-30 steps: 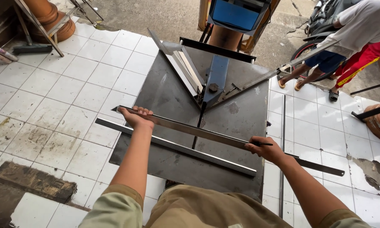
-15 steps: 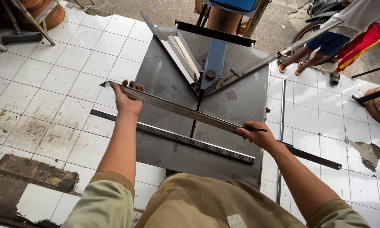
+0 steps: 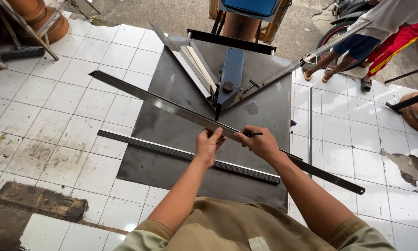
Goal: The person measures and marks a long metal rod using a metal ruler and a marker on a metal cutting table. They align the ruler along the rod, make marks at specific points, and reposition the rod to measure additional sections.
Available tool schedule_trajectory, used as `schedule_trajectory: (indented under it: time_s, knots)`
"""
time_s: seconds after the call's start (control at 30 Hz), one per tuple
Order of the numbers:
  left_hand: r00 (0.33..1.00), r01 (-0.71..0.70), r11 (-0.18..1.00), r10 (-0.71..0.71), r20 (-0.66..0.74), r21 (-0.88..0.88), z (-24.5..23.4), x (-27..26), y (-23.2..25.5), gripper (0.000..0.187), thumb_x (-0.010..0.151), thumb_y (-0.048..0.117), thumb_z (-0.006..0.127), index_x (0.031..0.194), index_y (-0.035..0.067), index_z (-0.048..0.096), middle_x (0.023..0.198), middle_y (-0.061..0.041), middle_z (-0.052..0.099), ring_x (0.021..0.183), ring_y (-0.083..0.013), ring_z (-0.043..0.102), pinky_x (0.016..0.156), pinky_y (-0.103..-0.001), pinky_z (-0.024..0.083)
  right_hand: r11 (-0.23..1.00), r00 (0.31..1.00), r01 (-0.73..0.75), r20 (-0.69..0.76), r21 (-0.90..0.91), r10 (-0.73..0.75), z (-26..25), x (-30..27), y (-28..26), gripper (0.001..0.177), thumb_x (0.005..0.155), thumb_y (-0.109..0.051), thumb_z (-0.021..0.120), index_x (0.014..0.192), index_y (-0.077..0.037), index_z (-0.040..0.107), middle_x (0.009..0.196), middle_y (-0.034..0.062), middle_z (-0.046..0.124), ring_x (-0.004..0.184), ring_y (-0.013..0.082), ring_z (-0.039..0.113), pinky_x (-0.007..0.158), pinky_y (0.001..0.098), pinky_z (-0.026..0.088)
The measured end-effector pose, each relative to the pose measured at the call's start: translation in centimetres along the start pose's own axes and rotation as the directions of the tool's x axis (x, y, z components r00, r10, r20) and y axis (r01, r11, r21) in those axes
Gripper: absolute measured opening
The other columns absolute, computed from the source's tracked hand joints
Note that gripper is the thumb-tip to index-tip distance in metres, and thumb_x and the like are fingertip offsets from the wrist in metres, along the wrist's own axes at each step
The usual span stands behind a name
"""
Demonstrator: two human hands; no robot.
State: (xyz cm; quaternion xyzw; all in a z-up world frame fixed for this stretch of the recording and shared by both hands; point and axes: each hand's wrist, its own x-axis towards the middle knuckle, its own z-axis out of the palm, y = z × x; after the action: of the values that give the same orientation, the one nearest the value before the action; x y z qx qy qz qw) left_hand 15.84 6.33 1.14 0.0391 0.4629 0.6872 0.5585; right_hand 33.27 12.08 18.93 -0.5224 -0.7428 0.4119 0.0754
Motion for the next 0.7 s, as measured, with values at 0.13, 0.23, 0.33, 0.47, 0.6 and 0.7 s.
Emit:
schedule_trajectory:
  time_s: [0.13, 0.23, 0.33, 0.47, 0.6, 0.7]
  knots:
    - [0.999, -0.012, 1.000, 0.013, -0.051, 0.000, 0.5, -0.6, 1.2, 0.033, 0.098, 0.018, 0.093, 0.117, 0.005, 0.069, 0.107, -0.007, 0.067, 0.102, -0.0245, 0.075, 0.108, -0.051, 0.066, 0.999, 1.000, -0.009, 0.011, -0.039, 0.009, -0.4, -0.3, -1.9, 0.032, 0.103, -0.044, 0.078, 0.092, -0.014, 0.080, 0.072, 0.0062, 0.080, 0.061, 0.0188, 0.070, 0.061, 0.0325, 0.052]
    - [0.997, 0.004, 1.000, -0.005, -0.075, -0.017, 0.5, -1.6, 2.4, 0.035, 0.099, 0.016, 0.092, 0.114, 0.000, 0.066, 0.108, -0.014, 0.068, 0.106, -0.0314, 0.076, 0.110, -0.058, 0.065, 0.995, 1.000, 0.024, 0.016, -0.093, -0.023, 0.2, -0.4, -2.0, 0.035, 0.105, -0.045, 0.076, 0.096, -0.011, 0.080, 0.073, 0.0077, 0.080, 0.062, 0.0207, 0.072, 0.061, 0.0352, 0.053]
    - [0.996, -0.026, 0.998, 0.021, -0.090, -0.050, 1.1, -1.3, 3.0, 0.037, 0.096, 0.011, 0.092, 0.123, 0.001, 0.068, 0.110, -0.011, 0.066, 0.106, -0.0282, 0.074, 0.109, -0.058, 0.064, 0.999, 0.999, 0.019, 0.050, -0.038, -0.017, -0.2, 0.1, -1.3, 0.032, 0.105, -0.043, 0.076, 0.096, -0.013, 0.079, 0.074, 0.0058, 0.080, 0.061, 0.0166, 0.072, 0.059, 0.0312, 0.053]
    - [0.991, -0.055, 0.998, 0.051, -0.124, -0.030, 0.2, -1.3, 4.4, 0.039, 0.096, 0.012, 0.091, 0.127, 0.004, 0.068, 0.112, -0.007, 0.065, 0.106, -0.0244, 0.073, 0.107, -0.058, 0.065, 0.999, 0.983, 0.026, 0.183, 0.025, -0.030, -1.6, -0.1, 0.5, 0.028, 0.104, -0.034, 0.076, 0.100, -0.006, 0.080, 0.080, 0.0128, 0.083, 0.069, 0.0218, 0.078, 0.063, 0.0348, 0.058]
    - [0.988, -0.082, 0.997, 0.081, -0.131, 0.000, -1.4, -0.7, 6.6, 0.039, 0.097, 0.012, 0.090, 0.128, 0.005, 0.069, 0.114, -0.007, 0.066, 0.106, -0.0246, 0.074, 0.106, -0.058, 0.065, 0.983, 0.960, -0.097, 0.276, 0.154, 0.051, -4.5, -1.7, 1.1, 0.026, 0.098, -0.020, 0.077, 0.108, 0.004, 0.081, 0.079, 0.0182, 0.078, 0.078, 0.0268, 0.079, 0.067, 0.0358, 0.060]
    - [0.988, -0.077, 0.996, 0.072, -0.134, -0.034, -2.5, -0.2, 6.7, 0.037, 0.097, 0.009, 0.090, 0.126, 0.003, 0.068, 0.114, -0.010, 0.068, 0.107, -0.0288, 0.077, 0.104, -0.059, 0.066, 0.976, 0.952, -0.113, 0.303, 0.187, 0.052, -5.6, -1.0, 3.1, 0.044, 0.096, -0.021, 0.084, 0.128, 0.008, 0.081, 0.098, 0.0297, 0.084, 0.093, 0.0367, 0.084, 0.074, 0.0452, 0.066]
